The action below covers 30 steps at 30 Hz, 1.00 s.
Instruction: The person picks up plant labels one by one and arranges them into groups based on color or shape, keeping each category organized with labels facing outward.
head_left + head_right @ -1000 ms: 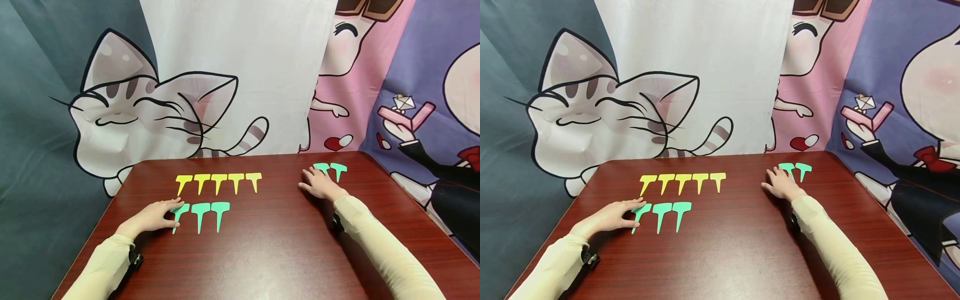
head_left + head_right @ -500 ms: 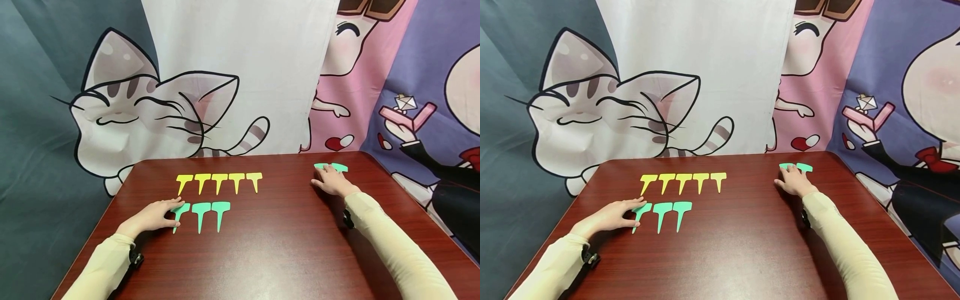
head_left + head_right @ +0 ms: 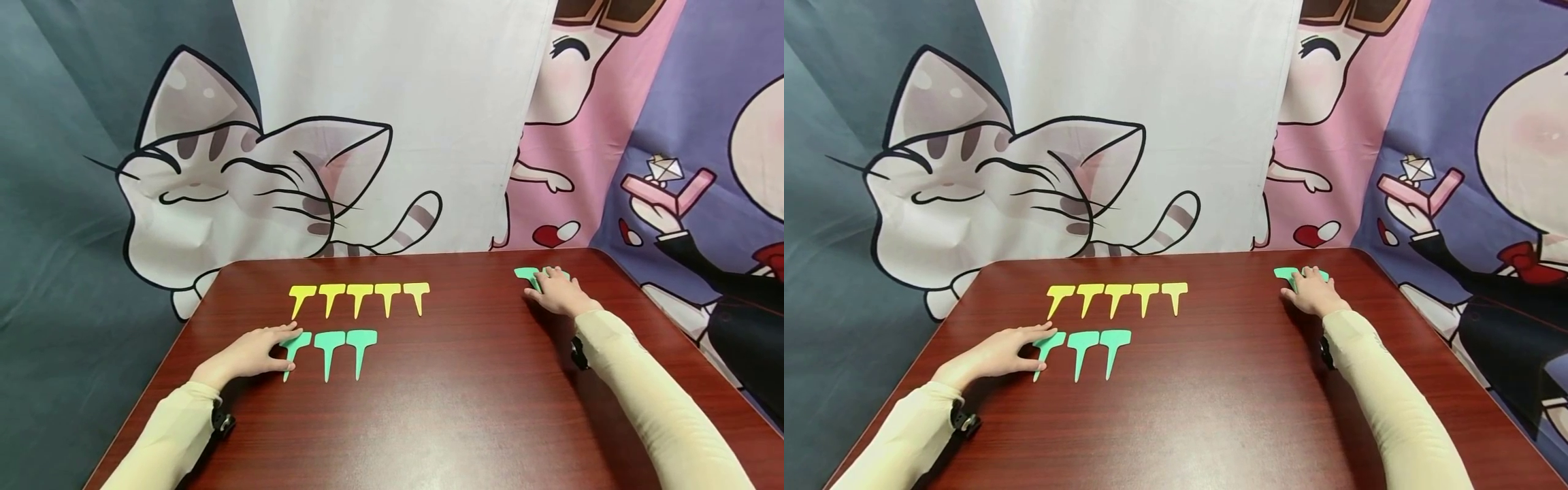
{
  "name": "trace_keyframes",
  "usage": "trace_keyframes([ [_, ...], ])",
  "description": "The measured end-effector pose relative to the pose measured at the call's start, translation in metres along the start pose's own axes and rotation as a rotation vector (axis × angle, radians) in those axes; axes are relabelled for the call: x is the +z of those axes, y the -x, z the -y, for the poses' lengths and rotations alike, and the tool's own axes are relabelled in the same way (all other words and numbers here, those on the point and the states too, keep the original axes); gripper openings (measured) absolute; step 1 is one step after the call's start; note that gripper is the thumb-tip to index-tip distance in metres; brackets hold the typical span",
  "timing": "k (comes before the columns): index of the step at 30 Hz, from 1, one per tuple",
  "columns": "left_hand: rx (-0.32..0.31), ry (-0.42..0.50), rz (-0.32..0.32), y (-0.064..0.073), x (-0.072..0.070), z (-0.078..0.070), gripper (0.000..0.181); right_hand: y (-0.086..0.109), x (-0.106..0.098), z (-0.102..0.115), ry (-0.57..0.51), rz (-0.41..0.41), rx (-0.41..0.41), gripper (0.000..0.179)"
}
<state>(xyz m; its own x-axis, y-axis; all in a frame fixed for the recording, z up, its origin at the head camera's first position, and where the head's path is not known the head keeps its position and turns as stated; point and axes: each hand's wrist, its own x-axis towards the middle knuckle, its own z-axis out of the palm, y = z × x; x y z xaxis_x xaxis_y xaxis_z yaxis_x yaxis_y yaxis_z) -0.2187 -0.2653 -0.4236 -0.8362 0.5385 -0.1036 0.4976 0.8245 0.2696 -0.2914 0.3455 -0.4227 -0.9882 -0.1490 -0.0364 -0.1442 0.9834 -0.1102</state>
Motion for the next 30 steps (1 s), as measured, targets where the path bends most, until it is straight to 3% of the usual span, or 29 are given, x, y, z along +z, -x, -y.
trace_keyframes([
  [8,-0.004,0.000,0.004,0.000,0.000,0.000,0.071,-0.002,-0.002,-0.006,-0.004,0.027,0.047,0.059],
  [30,-0.006,0.003,0.011,-0.003,0.004,0.005,0.072,-0.008,0.008,-0.009,-0.046,-0.122,0.124,0.039],
])
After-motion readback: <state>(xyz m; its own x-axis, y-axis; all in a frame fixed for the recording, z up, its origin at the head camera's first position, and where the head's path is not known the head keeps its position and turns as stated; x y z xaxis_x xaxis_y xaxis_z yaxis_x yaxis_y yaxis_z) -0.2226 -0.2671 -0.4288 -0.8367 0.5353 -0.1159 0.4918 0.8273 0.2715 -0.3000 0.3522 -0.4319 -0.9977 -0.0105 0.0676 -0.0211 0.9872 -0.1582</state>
